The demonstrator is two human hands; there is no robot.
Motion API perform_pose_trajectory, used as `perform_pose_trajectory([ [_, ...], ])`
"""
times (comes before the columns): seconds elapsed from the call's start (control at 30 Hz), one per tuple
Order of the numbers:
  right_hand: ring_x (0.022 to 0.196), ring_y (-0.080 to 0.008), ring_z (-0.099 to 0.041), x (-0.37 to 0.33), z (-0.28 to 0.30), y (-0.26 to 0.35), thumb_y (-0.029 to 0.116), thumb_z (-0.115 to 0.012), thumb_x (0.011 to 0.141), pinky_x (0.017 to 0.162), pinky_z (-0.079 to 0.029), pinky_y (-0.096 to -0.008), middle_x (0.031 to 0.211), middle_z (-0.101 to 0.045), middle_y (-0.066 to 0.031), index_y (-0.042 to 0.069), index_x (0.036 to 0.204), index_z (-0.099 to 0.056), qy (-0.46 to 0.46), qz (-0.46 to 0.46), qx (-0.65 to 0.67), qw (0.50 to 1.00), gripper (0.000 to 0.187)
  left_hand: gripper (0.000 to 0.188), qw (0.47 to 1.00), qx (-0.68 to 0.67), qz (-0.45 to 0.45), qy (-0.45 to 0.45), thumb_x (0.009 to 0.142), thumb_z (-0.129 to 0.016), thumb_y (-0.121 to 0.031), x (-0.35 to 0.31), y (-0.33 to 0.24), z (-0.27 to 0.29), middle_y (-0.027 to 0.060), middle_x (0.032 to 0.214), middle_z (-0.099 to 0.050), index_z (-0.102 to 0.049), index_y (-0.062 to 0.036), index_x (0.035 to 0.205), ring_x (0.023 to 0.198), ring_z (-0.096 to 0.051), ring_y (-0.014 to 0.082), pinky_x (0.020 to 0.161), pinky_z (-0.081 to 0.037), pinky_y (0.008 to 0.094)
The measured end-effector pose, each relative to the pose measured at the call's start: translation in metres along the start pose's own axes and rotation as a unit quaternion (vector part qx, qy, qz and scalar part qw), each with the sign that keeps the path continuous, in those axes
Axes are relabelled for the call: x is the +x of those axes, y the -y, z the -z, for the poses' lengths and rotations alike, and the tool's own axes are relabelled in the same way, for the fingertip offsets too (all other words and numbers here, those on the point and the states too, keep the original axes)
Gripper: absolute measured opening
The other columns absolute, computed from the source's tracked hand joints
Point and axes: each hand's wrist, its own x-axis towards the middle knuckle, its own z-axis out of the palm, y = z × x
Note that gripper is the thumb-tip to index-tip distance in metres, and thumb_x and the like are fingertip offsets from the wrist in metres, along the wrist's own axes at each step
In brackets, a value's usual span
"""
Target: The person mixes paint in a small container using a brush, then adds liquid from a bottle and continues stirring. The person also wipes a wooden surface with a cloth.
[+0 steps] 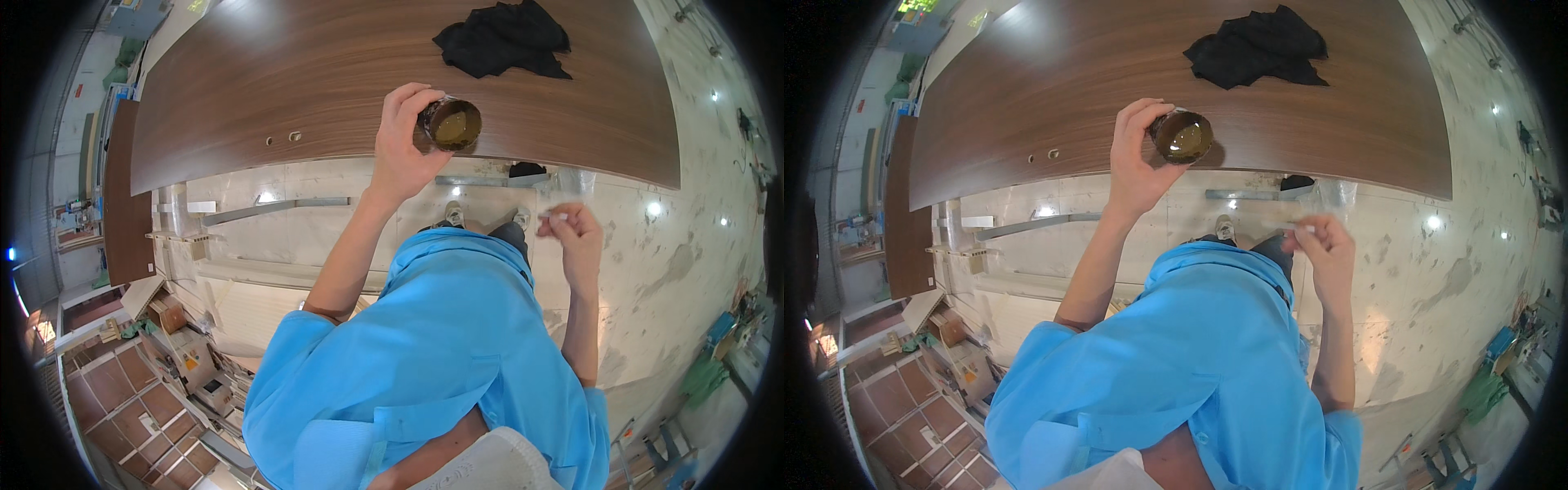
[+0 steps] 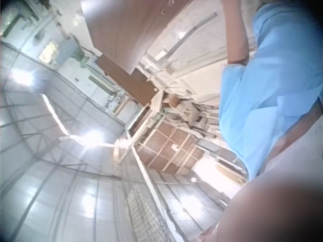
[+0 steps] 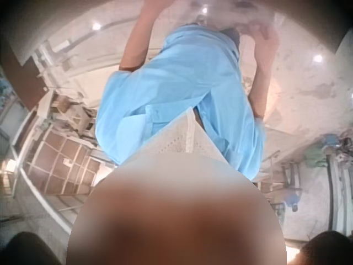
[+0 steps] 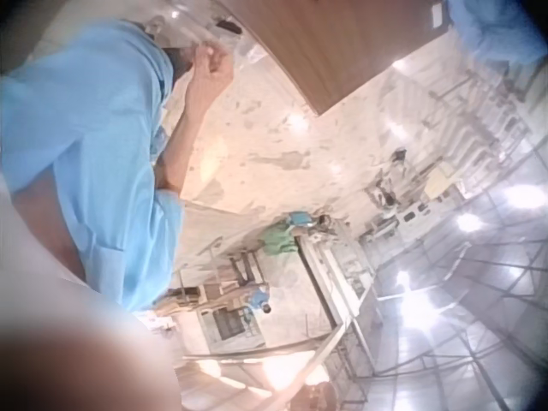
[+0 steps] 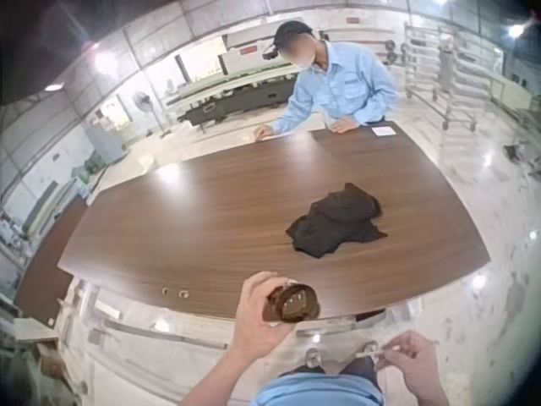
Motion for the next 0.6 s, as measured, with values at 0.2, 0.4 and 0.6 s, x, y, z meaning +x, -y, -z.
perform_pose_trajectory([
  [0.2,0.083,-0.0167,-0.071,0.021,-0.075,0.08,-0.007,-0.071,0.096,0.075,-0.057,-0.0294,0.103,-0.076,-0.0101,-0.002,0.111,-0.072,0.02,0.308,-0.187,0.933,0.016,0.067,0.999,0.015,-0.031,0.021,0.074,-0.089,-0.003,-0.001,-0.016,-0.005,0.015,0.14,-0.059,-0.063,-0.0114,0.135,0.126,-0.063,0.0361,0.1,-0.056,0.043],
  [0.4,0.078,-0.0176,-0.066,0.039,-0.084,0.076,-0.005,-0.072,0.095,0.069,-0.053,-0.0295,0.099,-0.072,-0.0092,0.002,0.112,-0.073,0.021,0.351,-0.337,0.874,0.018,0.064,0.999,0.011,-0.053,0.004,0.075,-0.087,-0.002,-0.006,-0.022,-0.006,0.0138,0.135,-0.062,-0.064,-0.0108,0.134,0.122,-0.064,0.0362,0.095,-0.059,0.0433],
  [0.6,0.08,-0.0323,-0.068,0.035,-0.085,0.071,0.001,-0.075,0.093,0.067,-0.054,-0.0415,0.091,-0.067,-0.0119,0.006,0.105,-0.071,0.013,0.377,-0.389,0.84,0.013,0.065,0.999,0.019,-0.045,0.001,0.072,-0.085,0.0,-0.011,-0.024,-0.009,0.0134,0.134,-0.062,-0.065,-0.01,0.132,0.121,-0.065,0.0362,0.094,-0.059,0.0436],
])
